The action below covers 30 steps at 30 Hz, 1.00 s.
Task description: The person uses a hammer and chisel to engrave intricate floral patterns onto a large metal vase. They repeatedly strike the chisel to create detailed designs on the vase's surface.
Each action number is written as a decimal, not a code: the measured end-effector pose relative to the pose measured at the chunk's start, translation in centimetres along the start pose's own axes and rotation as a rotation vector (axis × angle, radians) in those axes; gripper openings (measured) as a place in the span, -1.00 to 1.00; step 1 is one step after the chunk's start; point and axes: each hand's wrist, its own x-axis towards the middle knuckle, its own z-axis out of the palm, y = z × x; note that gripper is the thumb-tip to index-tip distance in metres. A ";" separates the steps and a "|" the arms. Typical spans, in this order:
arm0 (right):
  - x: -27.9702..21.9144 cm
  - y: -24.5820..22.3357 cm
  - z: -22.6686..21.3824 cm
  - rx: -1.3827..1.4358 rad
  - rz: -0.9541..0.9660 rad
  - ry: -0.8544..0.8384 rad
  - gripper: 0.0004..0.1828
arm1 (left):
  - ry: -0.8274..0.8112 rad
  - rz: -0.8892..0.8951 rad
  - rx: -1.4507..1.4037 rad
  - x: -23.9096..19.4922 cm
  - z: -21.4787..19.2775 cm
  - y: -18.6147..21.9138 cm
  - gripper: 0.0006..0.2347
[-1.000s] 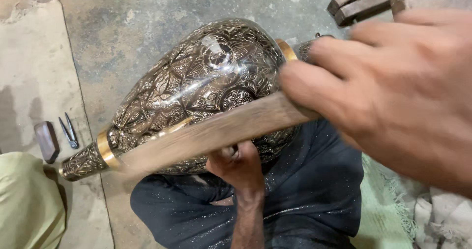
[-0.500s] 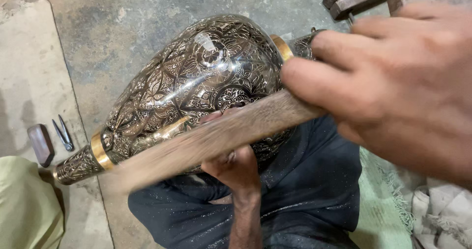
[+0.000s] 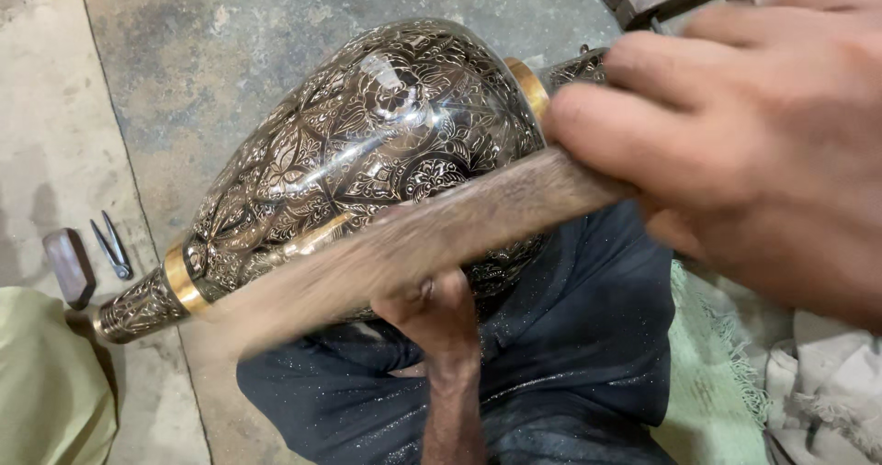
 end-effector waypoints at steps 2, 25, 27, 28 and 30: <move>0.1 0.0 0.0 -0.072 0.016 -0.017 -0.50 | 0.007 0.040 0.091 -0.1 0.0 -0.3 -0.84; -0.9 -0.7 0.9 0.158 0.132 -0.003 -0.53 | -0.133 -0.008 0.005 0.4 -1.3 -0.8 -0.94; -0.9 -0.7 0.9 0.355 0.136 0.064 -0.52 | -0.159 -0.031 -0.100 0.6 -1.3 -0.6 -0.93; -0.9 -0.7 0.9 0.423 0.155 0.058 -0.50 | -0.189 -0.100 -0.189 0.6 -1.5 -0.4 -0.92; -1.0 -0.8 0.9 0.423 0.208 -0.029 -0.47 | -0.196 -0.124 -0.183 0.7 -1.7 -0.5 -0.92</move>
